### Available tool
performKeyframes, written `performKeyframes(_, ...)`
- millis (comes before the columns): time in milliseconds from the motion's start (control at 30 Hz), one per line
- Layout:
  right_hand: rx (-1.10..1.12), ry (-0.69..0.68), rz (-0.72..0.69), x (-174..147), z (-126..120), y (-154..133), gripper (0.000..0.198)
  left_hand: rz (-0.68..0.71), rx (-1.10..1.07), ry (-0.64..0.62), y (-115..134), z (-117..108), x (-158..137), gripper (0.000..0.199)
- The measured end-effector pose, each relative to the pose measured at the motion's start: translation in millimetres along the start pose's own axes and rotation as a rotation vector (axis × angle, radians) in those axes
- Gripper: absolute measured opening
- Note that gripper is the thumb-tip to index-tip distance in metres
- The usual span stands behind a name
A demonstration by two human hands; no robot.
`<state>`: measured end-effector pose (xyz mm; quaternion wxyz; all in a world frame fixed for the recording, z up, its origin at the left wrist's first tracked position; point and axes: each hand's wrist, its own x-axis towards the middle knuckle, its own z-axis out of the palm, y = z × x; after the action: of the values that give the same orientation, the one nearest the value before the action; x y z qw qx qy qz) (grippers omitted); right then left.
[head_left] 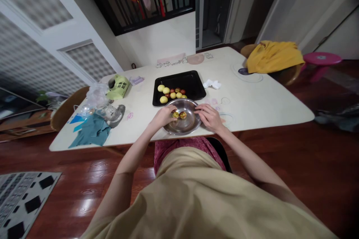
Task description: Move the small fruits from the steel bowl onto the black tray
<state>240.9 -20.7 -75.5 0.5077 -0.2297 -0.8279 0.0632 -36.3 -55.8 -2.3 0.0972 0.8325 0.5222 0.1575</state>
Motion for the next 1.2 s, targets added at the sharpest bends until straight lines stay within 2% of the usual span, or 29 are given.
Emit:
performKeyframes(100,0.01,-0.008,0.002,0.0,-1.6,-0.8,0.036,0.031,-0.052,0.051,-0.6,-1.2,-5.9,0.032)
performKeyframes(167,0.016,-0.015,0.006,0.2,-2.5,-1.4,0.036,0.066,-0.092,0.128,0.4,-2.3,-12.7,0.029)
performKeyframes(300,0.005,-0.015,0.006,1.1,-3.0,-2.1,0.037,0.079,-0.193,0.421,4.9,-1.4,-31.1,0.019)
performKeyframes(433,0.017,0.0,-0.006,1.2,-3.8,-1.2,0.036,-0.03,-0.277,0.788,0.7,10.1,-45.9,0.017)
performKeyframes(533,0.043,0.006,0.009,0.3,-6.0,-0.6,0.036,-0.09,-0.292,0.927,-10.4,24.3,-50.1,0.024)
performKeyframes(733,0.08,0.042,0.142,-0.7,-10.9,0.5,0.041,-0.122,-0.282,0.944,-20.1,44.3,-52.1,0.03)
performKeyframes(833,0.069,0.077,0.201,7.8,-13.8,7.2,0.042,-0.064,-0.271,0.891,-15.9,46.6,-53.7,0.031)
performKeyframes(967,0.03,0.041,0.238,36.1,-13.9,29.9,0.038,0.012,-0.253,0.787,-11.5,47.1,-55.1,0.033)
performKeyframes(1067,-0.04,-0.064,0.238,64.1,-5.3,52.3,0.036,0.057,-0.242,0.757,-11.3,47.7,-55.1,0.035)
performKeyframes(1200,-0.127,-0.324,0.266,96.1,17.6,70.1,0.028,0.075,-0.234,0.752,-12.0,48.3,-54.6,0.036)
